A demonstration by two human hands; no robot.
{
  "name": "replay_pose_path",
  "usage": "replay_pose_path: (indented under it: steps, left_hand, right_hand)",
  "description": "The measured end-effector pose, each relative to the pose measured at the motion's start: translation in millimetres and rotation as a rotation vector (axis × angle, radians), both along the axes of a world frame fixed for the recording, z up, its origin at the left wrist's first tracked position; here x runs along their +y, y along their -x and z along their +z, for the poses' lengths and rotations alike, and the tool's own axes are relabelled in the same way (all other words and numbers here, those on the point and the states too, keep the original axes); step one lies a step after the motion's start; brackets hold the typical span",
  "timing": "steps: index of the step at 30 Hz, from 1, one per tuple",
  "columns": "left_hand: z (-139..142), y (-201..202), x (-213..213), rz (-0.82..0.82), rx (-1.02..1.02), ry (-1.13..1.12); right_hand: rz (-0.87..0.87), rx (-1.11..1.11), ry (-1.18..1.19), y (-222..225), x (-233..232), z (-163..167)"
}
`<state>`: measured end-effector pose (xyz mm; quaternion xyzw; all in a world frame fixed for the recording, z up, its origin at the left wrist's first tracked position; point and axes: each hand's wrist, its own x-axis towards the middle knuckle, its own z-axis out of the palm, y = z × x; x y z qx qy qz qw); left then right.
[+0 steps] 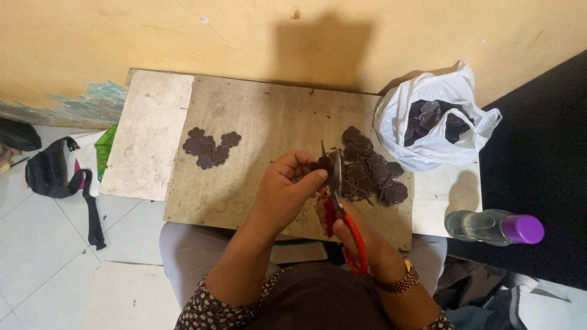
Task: The person uses red-handled scissors to cut dark brown material into flower-like shapes on a wooden board. They pick up each piece, trim the edges, and place the finished shapes into a white plastic bag.
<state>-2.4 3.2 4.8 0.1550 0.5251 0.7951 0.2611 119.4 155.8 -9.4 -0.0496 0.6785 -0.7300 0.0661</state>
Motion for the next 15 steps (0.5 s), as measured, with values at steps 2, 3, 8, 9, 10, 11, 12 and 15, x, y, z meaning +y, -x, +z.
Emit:
replay_pose_path:
  steps: [2,3,8,9,10,11,12,15]
  left_hand:
    - [0.4,-0.7,1.4,-0.022,-0.028,-0.031]
    - [0.6,-1.1,1.6,-0.032,-0.041,-0.046]
    - [0.7,-3.3,3.9,-0.024,-0.029,-0.023]
    - [0.7,-2.8,4.4,-0.018,-0.032,-0.019]
    - [0.9,-2.8,4.1,-0.021,-0.05,-0.033]
    - [1.1,-2.6,3.5,-0.024,-0.067,-0.046]
    - [1.5,-2.8,3.8,-0.028,-0.085,-0.059]
    - [2.7,-2.4,4.8,0.003,-0.09,0.044]
  right_hand:
    - [-0.01,-0.001,-0.038,0.6,0.7,0.6]
    - [-0.013,0.0,-0.057,0.9,0.9,0.4]
    - [-0.032,0.006,-0.064,0.3,2.6,-3.4]
    - [-0.035,0.004,-0.072,-1.5,3.3,-3.5]
    - [-0.036,-0.014,-0.081,-2.4,4.4,-3.6]
    - [-0.038,-0.031,-0.089,-2.7,5.4,-3.7]
    - [-0.04,-0.049,-0.098,-2.9,6.7,-3.8]
    - [-0.017,-0.029,-0.071,1.0,5.7,-5.7]
